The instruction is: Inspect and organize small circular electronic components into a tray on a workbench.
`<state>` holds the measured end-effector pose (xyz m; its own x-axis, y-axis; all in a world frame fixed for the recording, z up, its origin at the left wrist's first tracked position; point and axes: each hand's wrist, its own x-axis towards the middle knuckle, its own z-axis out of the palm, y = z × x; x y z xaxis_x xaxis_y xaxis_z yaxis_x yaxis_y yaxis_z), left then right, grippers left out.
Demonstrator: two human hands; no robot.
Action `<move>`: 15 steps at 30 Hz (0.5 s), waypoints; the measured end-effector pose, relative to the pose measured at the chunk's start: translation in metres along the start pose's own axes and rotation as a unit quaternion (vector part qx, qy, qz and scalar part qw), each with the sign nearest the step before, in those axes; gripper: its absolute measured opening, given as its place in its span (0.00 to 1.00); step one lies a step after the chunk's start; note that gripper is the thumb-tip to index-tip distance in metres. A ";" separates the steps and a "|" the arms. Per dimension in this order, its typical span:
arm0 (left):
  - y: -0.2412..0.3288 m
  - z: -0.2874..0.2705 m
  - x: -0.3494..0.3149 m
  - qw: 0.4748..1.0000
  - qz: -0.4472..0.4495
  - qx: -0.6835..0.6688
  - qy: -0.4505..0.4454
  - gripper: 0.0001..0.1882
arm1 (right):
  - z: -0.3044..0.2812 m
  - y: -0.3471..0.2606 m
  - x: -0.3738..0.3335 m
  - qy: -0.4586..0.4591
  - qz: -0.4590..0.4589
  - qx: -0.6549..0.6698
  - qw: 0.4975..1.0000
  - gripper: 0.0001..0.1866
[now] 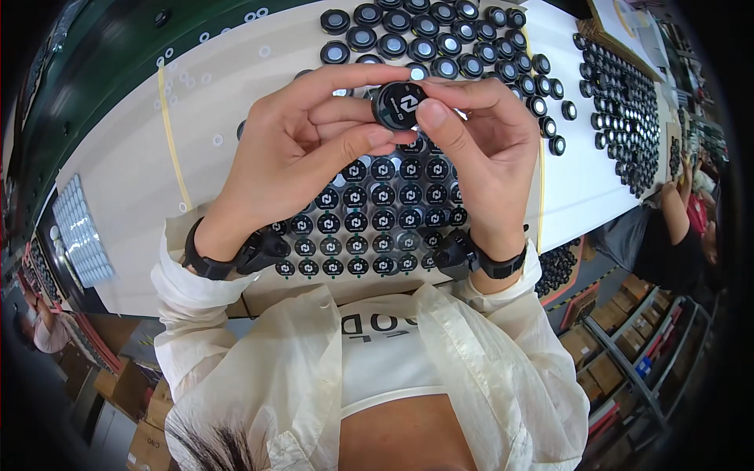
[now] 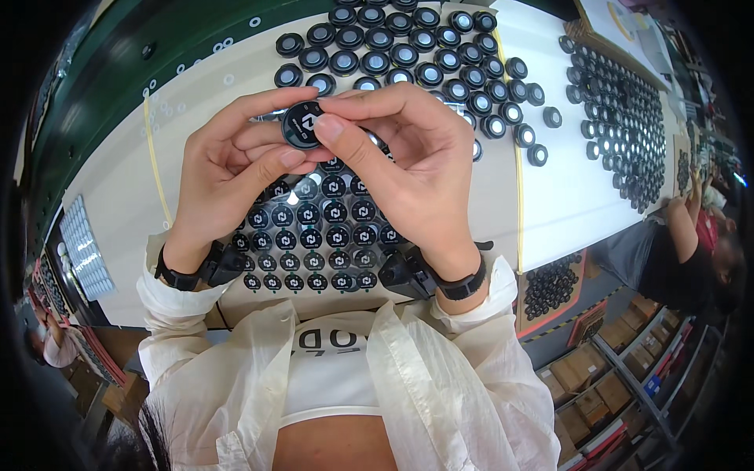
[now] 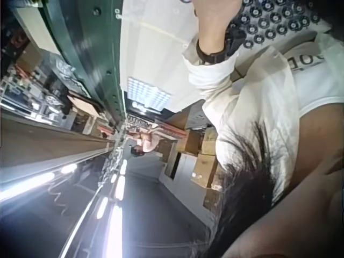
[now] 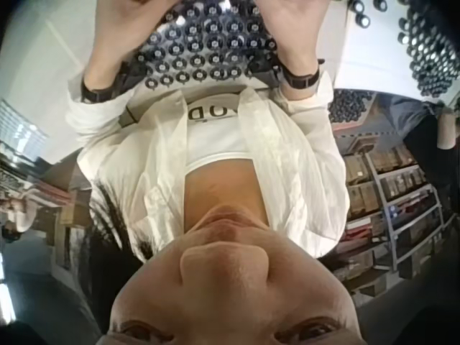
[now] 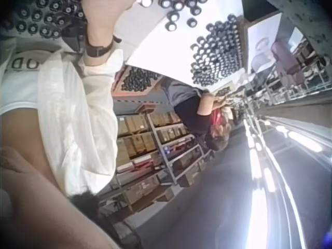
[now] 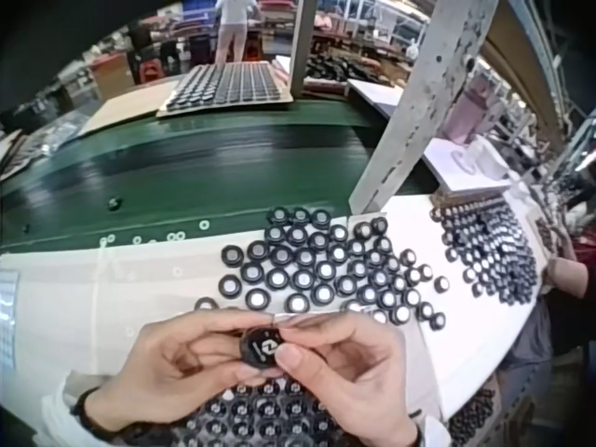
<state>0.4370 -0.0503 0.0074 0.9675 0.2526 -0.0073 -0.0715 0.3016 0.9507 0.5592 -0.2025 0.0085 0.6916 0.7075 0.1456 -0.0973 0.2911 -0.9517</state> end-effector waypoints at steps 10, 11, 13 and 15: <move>0.000 0.000 -0.002 0.999 -0.009 0.041 0.016 0.22 | 0.004 -0.001 0.001 0.005 0.016 -0.003 1.000 0.09; 0.000 0.000 -0.002 0.998 -0.011 0.053 0.021 0.23 | 0.003 -0.001 0.001 0.005 0.016 -0.003 1.000 0.09; 0.002 0.001 -0.003 0.997 -0.006 0.071 0.024 0.22 | 0.001 0.001 0.001 -0.004 -0.010 -0.069 0.998 0.09; 0.001 0.001 -0.004 0.996 -0.001 0.090 0.028 0.23 | 0.002 0.005 0.001 -0.002 -0.012 -0.063 0.998 0.08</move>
<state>0.4337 -0.0519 0.0090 0.9525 0.3039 -0.0209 -0.0211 0.1342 0.9907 0.5582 -0.1991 0.0047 0.6901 0.7036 0.1694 0.0095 0.2252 -0.9743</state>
